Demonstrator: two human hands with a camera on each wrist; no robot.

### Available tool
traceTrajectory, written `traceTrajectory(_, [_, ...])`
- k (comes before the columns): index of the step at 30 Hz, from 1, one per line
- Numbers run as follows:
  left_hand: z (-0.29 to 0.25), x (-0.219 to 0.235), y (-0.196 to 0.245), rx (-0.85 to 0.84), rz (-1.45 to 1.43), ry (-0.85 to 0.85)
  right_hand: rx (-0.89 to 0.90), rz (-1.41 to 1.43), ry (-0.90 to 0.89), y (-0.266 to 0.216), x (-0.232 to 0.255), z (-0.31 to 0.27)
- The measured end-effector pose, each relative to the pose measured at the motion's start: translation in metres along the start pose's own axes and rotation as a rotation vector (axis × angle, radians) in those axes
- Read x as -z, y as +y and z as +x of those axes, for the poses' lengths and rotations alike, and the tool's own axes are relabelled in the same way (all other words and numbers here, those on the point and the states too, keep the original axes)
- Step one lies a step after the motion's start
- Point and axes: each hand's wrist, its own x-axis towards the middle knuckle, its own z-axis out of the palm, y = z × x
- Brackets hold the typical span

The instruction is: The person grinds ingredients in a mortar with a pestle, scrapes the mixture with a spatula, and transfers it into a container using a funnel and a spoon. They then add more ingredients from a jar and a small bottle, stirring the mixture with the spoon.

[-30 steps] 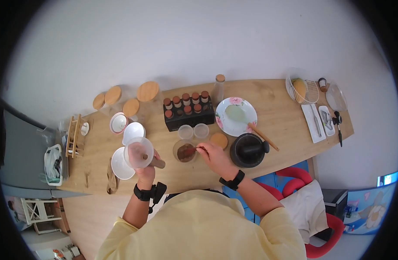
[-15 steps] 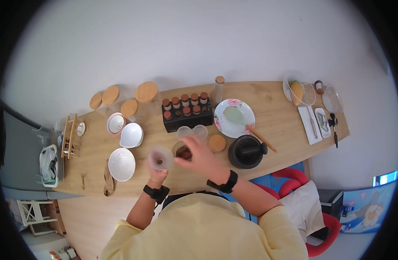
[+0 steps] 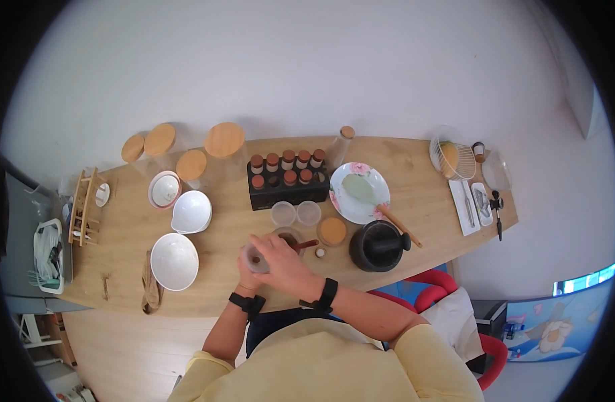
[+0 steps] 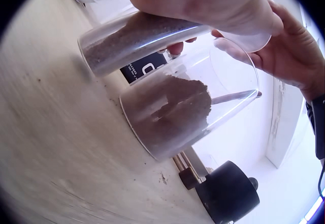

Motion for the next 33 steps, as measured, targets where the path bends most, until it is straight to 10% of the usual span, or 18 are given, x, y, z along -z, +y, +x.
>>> traceTrajectory(11, [-0.014,0.017,-0.013,0.013,-0.011,0.053,0.043,-0.228,-0.036,-0.018,-0.008,0.009])
traceTrajectory(19, [-0.03,0.026,-0.01,0.376,-0.282,0.01,0.126,-0.306,-0.04,-0.027,-0.019,-0.003])
traceTrajectory(33, [0.003,0.048,0.068,0.035,0.124,-0.215,0.065,-0.152,0.079,-0.027,0.045,-0.022])
